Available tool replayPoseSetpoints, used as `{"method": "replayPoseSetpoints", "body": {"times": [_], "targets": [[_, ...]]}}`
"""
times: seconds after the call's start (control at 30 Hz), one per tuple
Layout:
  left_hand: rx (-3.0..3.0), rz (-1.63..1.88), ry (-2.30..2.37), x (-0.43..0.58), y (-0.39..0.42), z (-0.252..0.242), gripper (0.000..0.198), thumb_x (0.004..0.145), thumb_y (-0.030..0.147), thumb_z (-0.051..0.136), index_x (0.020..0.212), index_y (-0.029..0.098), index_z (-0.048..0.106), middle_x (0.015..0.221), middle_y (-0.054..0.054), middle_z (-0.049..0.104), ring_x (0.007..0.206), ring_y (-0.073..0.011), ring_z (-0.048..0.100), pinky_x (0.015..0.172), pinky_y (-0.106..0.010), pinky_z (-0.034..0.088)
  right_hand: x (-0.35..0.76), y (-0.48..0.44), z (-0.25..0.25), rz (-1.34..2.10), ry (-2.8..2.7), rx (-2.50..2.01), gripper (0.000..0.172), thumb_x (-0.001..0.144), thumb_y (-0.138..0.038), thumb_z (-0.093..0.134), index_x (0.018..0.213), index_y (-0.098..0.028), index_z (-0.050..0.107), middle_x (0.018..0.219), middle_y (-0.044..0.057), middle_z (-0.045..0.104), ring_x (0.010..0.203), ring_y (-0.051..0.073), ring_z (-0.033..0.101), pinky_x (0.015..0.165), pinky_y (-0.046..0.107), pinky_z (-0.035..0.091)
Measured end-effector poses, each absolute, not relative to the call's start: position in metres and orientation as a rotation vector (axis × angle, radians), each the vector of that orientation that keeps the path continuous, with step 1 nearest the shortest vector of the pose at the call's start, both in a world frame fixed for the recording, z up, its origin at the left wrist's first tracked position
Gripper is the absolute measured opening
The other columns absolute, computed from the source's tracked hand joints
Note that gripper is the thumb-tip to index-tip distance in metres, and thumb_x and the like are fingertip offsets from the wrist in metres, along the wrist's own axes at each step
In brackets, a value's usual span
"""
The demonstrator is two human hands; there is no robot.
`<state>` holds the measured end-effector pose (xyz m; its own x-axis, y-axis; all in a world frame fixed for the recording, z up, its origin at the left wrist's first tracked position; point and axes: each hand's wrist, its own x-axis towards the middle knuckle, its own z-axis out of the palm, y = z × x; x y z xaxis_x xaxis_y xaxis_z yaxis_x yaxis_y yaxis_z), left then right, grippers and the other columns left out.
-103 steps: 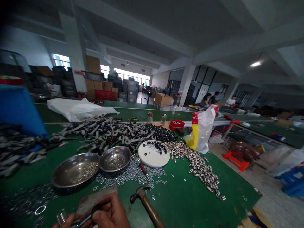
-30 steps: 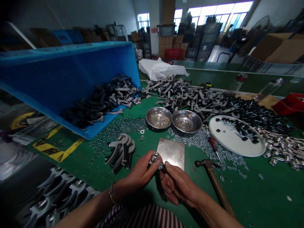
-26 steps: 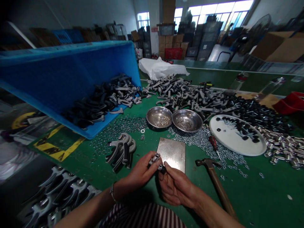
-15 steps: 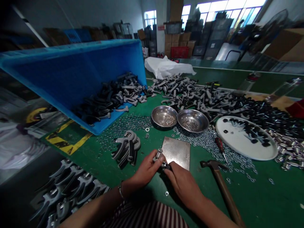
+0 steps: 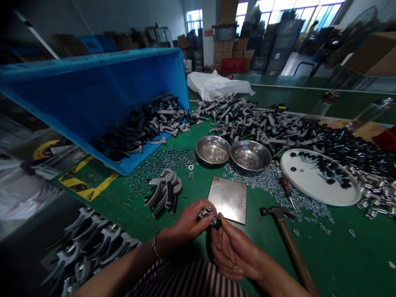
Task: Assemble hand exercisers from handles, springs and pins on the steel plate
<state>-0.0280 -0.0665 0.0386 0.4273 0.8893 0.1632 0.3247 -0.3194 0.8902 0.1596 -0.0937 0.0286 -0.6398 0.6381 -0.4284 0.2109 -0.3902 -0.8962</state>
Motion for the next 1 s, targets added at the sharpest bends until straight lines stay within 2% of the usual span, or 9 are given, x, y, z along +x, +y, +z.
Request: {"method": "replayPoseSetpoints", "body": {"times": [0.2,0.37,0.47,0.53,0.63,0.7,0.8,0.87,1.0], "targets": [[1.692,0.873,1.222,-0.023,-0.064,0.034,0.025,0.099,0.039,0.043,0.092,0.019,0.055,0.087,-0.002,0.062,0.081,-0.0161,0.056,0.075,-0.027,0.044,0.164,-0.089,0.035,1.249,-1.798,-1.402,0.050,0.085,-0.069,0.057,0.092,-0.019,0.061,0.083,0.007,0.067,0.068,0.018,0.061,0.056,0.026,0.045],[1.861,0.840,1.027,-0.018,-0.064,0.034,0.021,0.096,0.038,0.049,0.094,0.018,0.057,0.094,-0.005,0.063,0.089,-0.0182,0.056,0.085,-0.030,0.044,0.166,-0.089,0.035,1.986,-1.667,-1.235,0.072,0.097,-0.066,0.002,0.078,-0.020,0.054,0.052,0.000,0.055,0.036,0.013,0.046,0.039,0.025,0.036],[1.727,0.800,1.122,-0.011,-0.061,0.032,0.025,0.098,0.040,0.046,0.092,0.018,0.055,0.089,-0.004,0.060,0.084,-0.0174,0.055,0.081,-0.030,0.045,0.173,-0.085,0.033,1.339,-1.903,-1.402,0.056,0.093,-0.071,0.037,0.089,-0.019,0.059,0.079,0.008,0.067,0.062,0.018,0.061,0.054,0.028,0.046],[1.542,0.877,1.141,-0.005,-0.058,0.032,0.029,0.101,0.042,0.038,0.098,0.018,0.054,0.089,-0.003,0.059,0.082,-0.0163,0.056,0.077,-0.028,0.046,0.176,-0.084,0.032,1.079,-1.890,-1.417,0.049,0.089,-0.068,0.051,0.089,-0.019,0.059,0.083,0.008,0.066,0.071,0.020,0.062,0.061,0.029,0.047],[1.615,1.002,0.999,0.002,-0.055,0.035,0.025,0.101,0.040,0.040,0.102,0.019,0.054,0.106,-0.007,0.058,0.100,-0.0184,0.056,0.091,-0.031,0.046,0.179,-0.082,0.030,1.645,-1.679,-1.290,0.061,0.098,-0.067,0.020,0.083,-0.021,0.056,0.056,0.000,0.057,0.042,0.014,0.047,0.044,0.026,0.039],[1.783,1.008,0.928,0.006,-0.053,0.035,0.022,0.099,0.038,0.046,0.099,0.018,0.055,0.113,-0.010,0.056,0.109,-0.0208,0.053,0.098,-0.034,0.043,0.182,-0.081,0.030,1.828,-1.643,-1.255,0.064,0.099,-0.066,0.014,0.085,-0.020,0.057,0.054,-0.001,0.056,0.036,0.013,0.042,0.040,0.026,0.036],[1.709,0.956,1.030,0.012,-0.051,0.032,0.024,0.101,0.038,0.041,0.101,0.018,0.054,0.100,-0.007,0.057,0.095,-0.0185,0.056,0.088,-0.033,0.047,0.186,-0.078,0.028,1.271,-1.786,-1.410,0.048,0.089,-0.067,0.051,0.091,-0.020,0.059,0.080,0.007,0.066,0.063,0.018,0.059,0.054,0.028,0.044],[1.562,0.972,1.121,0.017,-0.052,0.028,0.027,0.103,0.039,0.034,0.104,0.018,0.052,0.095,-0.005,0.056,0.085,-0.0164,0.056,0.078,-0.030,0.049,0.187,-0.078,0.026,1.179,-1.705,-1.425,0.047,0.087,-0.067,0.054,0.087,-0.021,0.057,0.078,0.006,0.063,0.064,0.018,0.058,0.056,0.027,0.044],[1.787,0.961,1.046,0.019,-0.054,0.028,0.020,0.099,0.037,0.045,0.097,0.019,0.053,0.113,-0.009,0.056,0.101,-0.0197,0.057,0.089,-0.033,0.048,0.187,-0.080,0.022,1.946,-1.417,-1.252,0.065,0.096,-0.071,0.013,0.079,-0.022,0.052,0.049,-0.004,0.047,0.034,0.011,0.035,0.037,0.025,0.031]]}}
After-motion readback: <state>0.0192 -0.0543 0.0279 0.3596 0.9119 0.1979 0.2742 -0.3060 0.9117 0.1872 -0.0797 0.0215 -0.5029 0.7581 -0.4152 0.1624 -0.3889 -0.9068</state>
